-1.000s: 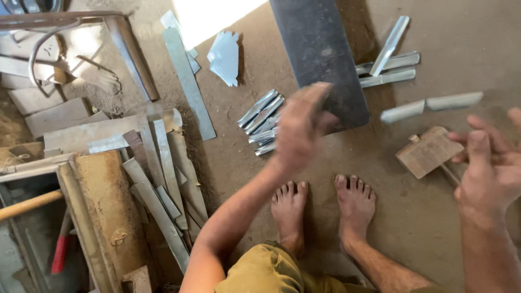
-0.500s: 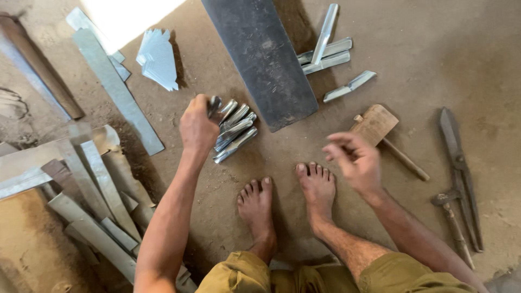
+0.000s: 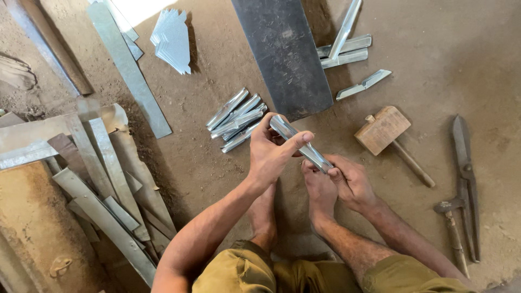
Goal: The person sits on the floor and uses a wooden mallet to hammer small metal pieces on a metal block, shaping them into curved forms. The person then picks up triangular metal pieces and hammers them on the same block.
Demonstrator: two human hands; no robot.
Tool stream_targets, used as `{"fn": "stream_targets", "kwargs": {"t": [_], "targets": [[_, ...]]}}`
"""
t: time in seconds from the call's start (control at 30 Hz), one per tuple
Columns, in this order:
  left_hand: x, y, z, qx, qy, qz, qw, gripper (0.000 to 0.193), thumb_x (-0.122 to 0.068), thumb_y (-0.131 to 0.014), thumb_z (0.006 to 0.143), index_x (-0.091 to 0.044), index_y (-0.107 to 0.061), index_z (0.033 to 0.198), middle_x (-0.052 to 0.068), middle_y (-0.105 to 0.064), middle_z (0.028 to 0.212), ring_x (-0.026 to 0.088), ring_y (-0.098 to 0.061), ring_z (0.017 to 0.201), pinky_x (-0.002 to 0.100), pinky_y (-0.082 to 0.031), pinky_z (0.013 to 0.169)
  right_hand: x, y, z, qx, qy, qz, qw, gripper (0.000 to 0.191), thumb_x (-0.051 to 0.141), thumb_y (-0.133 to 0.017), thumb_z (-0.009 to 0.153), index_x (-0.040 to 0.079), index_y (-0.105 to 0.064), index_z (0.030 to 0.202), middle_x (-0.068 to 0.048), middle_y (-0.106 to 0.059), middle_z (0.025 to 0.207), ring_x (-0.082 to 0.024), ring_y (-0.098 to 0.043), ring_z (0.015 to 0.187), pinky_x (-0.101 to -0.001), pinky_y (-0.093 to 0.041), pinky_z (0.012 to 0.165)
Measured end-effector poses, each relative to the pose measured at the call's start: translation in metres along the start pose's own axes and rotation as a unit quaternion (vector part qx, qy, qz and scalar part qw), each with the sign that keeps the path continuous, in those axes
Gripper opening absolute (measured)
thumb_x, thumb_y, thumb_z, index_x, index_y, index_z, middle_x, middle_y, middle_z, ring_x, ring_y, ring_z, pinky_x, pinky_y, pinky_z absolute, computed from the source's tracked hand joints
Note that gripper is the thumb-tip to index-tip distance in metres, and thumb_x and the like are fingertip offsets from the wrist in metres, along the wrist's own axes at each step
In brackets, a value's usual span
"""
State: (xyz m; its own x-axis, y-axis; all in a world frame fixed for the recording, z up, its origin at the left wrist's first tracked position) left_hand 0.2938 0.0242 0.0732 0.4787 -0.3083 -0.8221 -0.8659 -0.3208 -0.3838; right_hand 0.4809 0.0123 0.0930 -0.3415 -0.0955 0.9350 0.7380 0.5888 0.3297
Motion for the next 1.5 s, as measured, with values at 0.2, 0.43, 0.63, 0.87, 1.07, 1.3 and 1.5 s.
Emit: {"fn": "stream_targets", "kwargs": {"t": [0.2,0.43,0.63,0.87,1.07,1.3,1.5], "targets": [[-0.006,-0.021,-0.002,0.026,-0.057,0.037,0.997,0.036,-0.012,-0.088,0.086,-0.004,-0.055,0.100,0.000,-0.064,0.083,0.007,-0.064,0.076,0.023,-0.056,0.064,-0.008,0.002,-0.010,-0.035,0.021,-0.260,0.965,0.022,0.017,-0.062,0.098,0.000,-0.069,0.110,-0.014,-0.073,0.097,-0.030,-0.069,0.088,-0.0415,-0.056,0.074],[-0.014,0.000,-0.012,0.012,-0.075,0.138,0.988,0.056,-0.024,-0.085,0.079,-0.003,-0.053,0.120,0.002,-0.060,0.108,0.010,-0.064,0.092,0.028,-0.059,0.072,-0.048,0.020,-0.015,-0.103,-0.160,0.000,0.982,0.019,0.011,-0.053,0.106,-0.001,-0.067,0.100,-0.007,-0.072,0.078,-0.012,-0.068,0.068,-0.0288,-0.057,0.063],[0.110,0.011,-0.033,0.160,0.234,0.126,0.951,0.042,-0.031,-0.075,0.091,0.002,-0.066,0.115,0.009,-0.071,0.100,0.018,-0.068,0.088,0.033,-0.056,0.067,-0.039,0.042,-0.032,-0.185,-0.134,0.047,0.972,0.026,0.018,-0.052,0.110,0.003,-0.066,0.094,-0.002,-0.069,0.080,-0.006,-0.053,0.061,-0.0202,-0.043,0.057],[0.150,-0.022,-0.021,0.249,0.136,0.020,0.959,0.065,-0.036,-0.069,0.101,0.005,-0.044,0.146,0.014,-0.067,0.126,0.016,-0.066,0.116,0.033,-0.055,0.100,-0.060,0.023,-0.045,-0.144,-0.129,0.046,0.980,0.014,0.012,-0.052,0.109,0.005,-0.063,0.104,-0.003,-0.063,0.083,-0.009,-0.057,0.075,-0.0273,-0.045,0.066],[0.140,-0.039,-0.001,0.117,0.177,-0.154,0.965,0.052,-0.045,-0.058,0.100,-0.010,-0.044,0.135,0.012,-0.068,0.109,0.022,-0.067,0.088,0.040,-0.055,0.063,-0.072,-0.014,-0.043,-0.076,-0.113,-0.204,0.970,0.021,0.021,-0.063,0.102,0.002,-0.066,0.091,-0.016,-0.063,0.076,-0.028,-0.066,0.068,-0.0386,-0.050,0.060],[0.089,-0.019,-0.006,0.220,0.044,0.324,0.919,0.047,-0.050,-0.060,0.103,-0.003,-0.066,0.097,0.011,-0.067,0.072,0.023,-0.067,0.065,0.043,-0.055,0.061,-0.005,0.027,-0.017,-0.086,0.044,-0.185,0.978,0.040,0.040,-0.054,0.110,0.003,-0.063,0.122,-0.011,-0.068,0.104,-0.028,-0.069,0.090,-0.0387,-0.054,0.079],[0.066,-0.039,-0.020,0.401,0.091,0.442,0.797,0.047,-0.053,-0.065,0.089,-0.009,-0.076,0.100,0.009,-0.070,0.063,0.022,-0.074,0.063,0.040,-0.056,0.061,0.005,0.016,0.020,0.159,0.076,-0.188,0.966,0.028,0.027,-0.063,0.098,0.007,-0.070,0.117,-0.008,-0.072,0.099,-0.028,-0.069,0.088,-0.0387,-0.055,0.074]]}}
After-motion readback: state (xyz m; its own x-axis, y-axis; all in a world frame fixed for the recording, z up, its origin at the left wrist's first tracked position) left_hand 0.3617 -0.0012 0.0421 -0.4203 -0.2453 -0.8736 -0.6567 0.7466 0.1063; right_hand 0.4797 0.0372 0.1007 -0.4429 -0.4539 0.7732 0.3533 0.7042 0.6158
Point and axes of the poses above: each hand's wrist, its own z-axis towards the middle knuckle, its own y-axis out of the back of the hand, x = y × z, the point moved 9 cm from there along z, towards the middle knuckle
